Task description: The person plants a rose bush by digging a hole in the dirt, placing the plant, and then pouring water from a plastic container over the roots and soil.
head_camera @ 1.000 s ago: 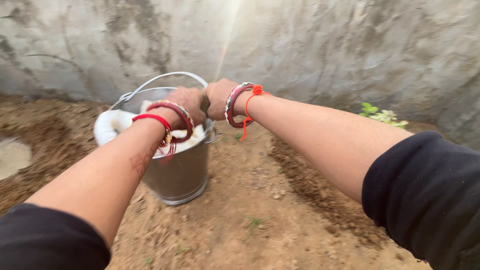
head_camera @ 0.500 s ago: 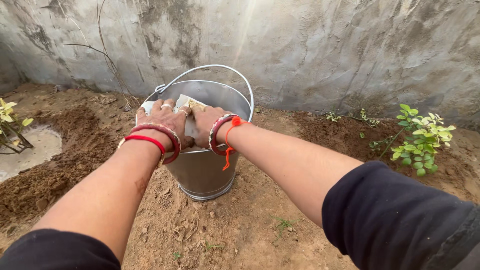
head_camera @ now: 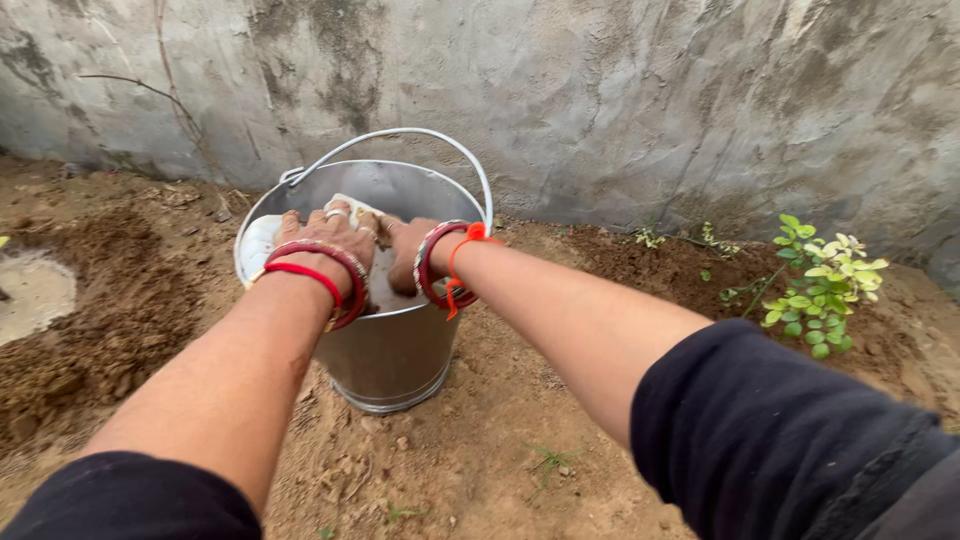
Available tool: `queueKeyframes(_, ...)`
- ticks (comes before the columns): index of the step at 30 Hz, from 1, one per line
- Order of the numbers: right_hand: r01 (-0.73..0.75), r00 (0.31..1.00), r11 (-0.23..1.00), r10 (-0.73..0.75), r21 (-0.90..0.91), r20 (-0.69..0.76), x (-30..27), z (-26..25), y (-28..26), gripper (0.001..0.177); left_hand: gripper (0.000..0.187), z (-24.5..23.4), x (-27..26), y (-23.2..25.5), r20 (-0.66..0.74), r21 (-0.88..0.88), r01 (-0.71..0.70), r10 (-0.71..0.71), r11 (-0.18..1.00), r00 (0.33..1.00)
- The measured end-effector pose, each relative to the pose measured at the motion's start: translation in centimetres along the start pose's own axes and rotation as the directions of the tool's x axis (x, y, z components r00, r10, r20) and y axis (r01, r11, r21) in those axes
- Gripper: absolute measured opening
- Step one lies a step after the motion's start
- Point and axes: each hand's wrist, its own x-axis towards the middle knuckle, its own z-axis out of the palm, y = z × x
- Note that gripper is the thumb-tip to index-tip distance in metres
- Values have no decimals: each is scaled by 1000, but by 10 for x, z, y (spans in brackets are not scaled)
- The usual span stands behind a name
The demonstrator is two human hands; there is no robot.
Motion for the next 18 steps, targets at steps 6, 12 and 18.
queueKeyframes(6,7,994,1000,-9,23,109,-15,-4,-6,118,90,19,16,-2,-102,109,-49,60,993,993)
queueKeyframes(12,-19,992,1000,21,-18,121,2,19,9,116,92,4,15,2,23,120,-37,34,992,999)
queueKeyframes(18,-26,992,999,31,-44,120,28,41,19,114,98,-7,14,4,120,152,-19,1,988,993)
